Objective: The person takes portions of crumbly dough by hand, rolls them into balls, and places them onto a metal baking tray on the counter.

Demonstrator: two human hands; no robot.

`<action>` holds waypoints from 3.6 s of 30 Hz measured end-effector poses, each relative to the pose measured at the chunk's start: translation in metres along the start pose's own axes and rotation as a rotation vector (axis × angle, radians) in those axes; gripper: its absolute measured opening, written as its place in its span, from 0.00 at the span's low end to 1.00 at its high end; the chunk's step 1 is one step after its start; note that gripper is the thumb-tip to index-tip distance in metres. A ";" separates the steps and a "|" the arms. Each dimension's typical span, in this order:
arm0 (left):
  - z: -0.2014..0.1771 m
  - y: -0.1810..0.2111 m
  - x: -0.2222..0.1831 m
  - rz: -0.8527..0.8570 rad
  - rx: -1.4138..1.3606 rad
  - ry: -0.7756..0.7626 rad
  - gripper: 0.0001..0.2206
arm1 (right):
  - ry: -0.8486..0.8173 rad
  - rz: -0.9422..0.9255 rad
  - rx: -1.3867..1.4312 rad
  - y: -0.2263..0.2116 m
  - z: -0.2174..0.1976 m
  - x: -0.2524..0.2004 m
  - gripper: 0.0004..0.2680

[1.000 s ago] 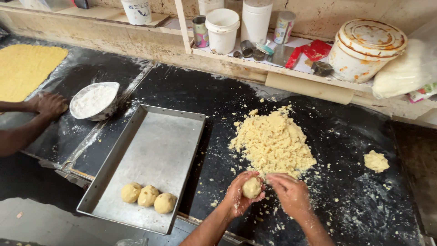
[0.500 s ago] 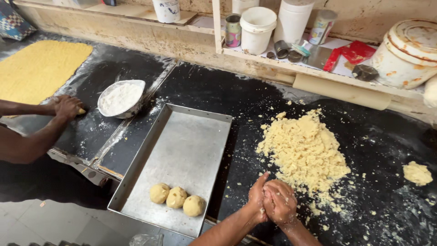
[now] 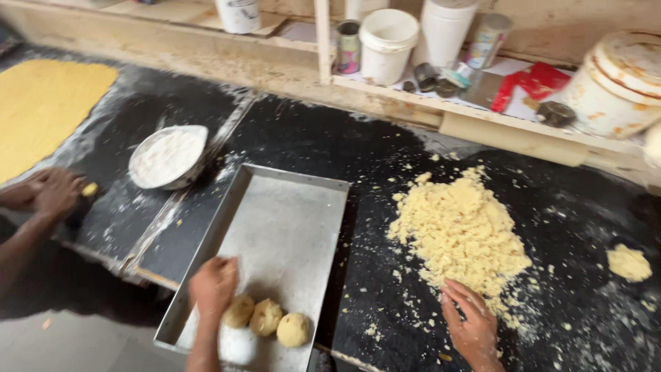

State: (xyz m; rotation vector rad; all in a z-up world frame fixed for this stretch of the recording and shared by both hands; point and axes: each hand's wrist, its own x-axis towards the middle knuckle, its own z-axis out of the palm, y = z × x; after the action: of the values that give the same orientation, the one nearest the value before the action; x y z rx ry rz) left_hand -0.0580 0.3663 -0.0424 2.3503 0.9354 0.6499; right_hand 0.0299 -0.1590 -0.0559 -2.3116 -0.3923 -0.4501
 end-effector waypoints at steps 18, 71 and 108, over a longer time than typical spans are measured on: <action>0.036 0.046 -0.037 0.458 -0.317 0.048 0.13 | 0.171 -0.071 -0.424 0.122 0.007 0.111 0.33; 0.228 0.328 -0.259 -0.328 -1.395 -1.009 0.32 | 0.059 0.575 0.570 0.057 -0.005 0.024 0.15; 0.172 0.336 -0.223 -0.985 -1.309 -1.176 0.31 | 0.429 -0.489 -0.090 -0.005 -0.023 0.032 0.10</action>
State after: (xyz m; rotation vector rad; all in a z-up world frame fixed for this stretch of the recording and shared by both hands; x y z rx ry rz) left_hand 0.0604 -0.0547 -0.0147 0.6135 0.5872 -0.4549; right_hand 0.0517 -0.1671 -0.0237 -2.1113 -0.7311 -1.1972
